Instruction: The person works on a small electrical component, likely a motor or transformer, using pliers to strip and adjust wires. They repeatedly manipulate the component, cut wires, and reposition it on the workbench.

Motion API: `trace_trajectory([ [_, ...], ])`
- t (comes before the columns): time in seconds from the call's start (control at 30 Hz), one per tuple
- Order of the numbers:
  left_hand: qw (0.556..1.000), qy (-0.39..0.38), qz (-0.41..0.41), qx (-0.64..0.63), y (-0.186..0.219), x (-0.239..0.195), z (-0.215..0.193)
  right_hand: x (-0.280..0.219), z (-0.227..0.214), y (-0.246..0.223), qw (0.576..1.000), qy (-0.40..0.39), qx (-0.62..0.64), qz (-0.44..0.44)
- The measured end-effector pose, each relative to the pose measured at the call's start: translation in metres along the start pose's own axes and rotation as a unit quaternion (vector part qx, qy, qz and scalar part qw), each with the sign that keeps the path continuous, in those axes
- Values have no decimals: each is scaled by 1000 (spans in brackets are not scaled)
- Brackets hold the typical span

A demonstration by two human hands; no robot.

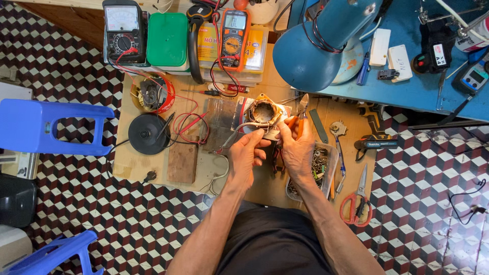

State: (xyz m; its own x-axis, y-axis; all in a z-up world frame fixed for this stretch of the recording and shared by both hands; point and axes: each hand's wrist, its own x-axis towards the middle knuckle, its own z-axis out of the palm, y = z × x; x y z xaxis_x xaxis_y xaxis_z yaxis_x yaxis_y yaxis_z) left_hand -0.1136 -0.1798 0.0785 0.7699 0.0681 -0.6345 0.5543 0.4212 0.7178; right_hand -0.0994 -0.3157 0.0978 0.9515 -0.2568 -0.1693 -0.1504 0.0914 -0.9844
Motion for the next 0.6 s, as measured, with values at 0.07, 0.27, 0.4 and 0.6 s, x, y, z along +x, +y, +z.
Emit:
trace_trajectory([
  [0.07,1000,-5,-12,-28,-3,4,3,5,0,-2,1000,11,13,-10],
  [0.27,997,-5,-17,-78,-11,16,6,14,2,-8,999,32,-24,33],
  [0.4,993,-15,-25,-117,-16,17,7,17,5,-8,999,8,-29,18],
  [0.6,995,72,39,-48,-23,16,10,23,3,3,1000,-20,12,15],
])
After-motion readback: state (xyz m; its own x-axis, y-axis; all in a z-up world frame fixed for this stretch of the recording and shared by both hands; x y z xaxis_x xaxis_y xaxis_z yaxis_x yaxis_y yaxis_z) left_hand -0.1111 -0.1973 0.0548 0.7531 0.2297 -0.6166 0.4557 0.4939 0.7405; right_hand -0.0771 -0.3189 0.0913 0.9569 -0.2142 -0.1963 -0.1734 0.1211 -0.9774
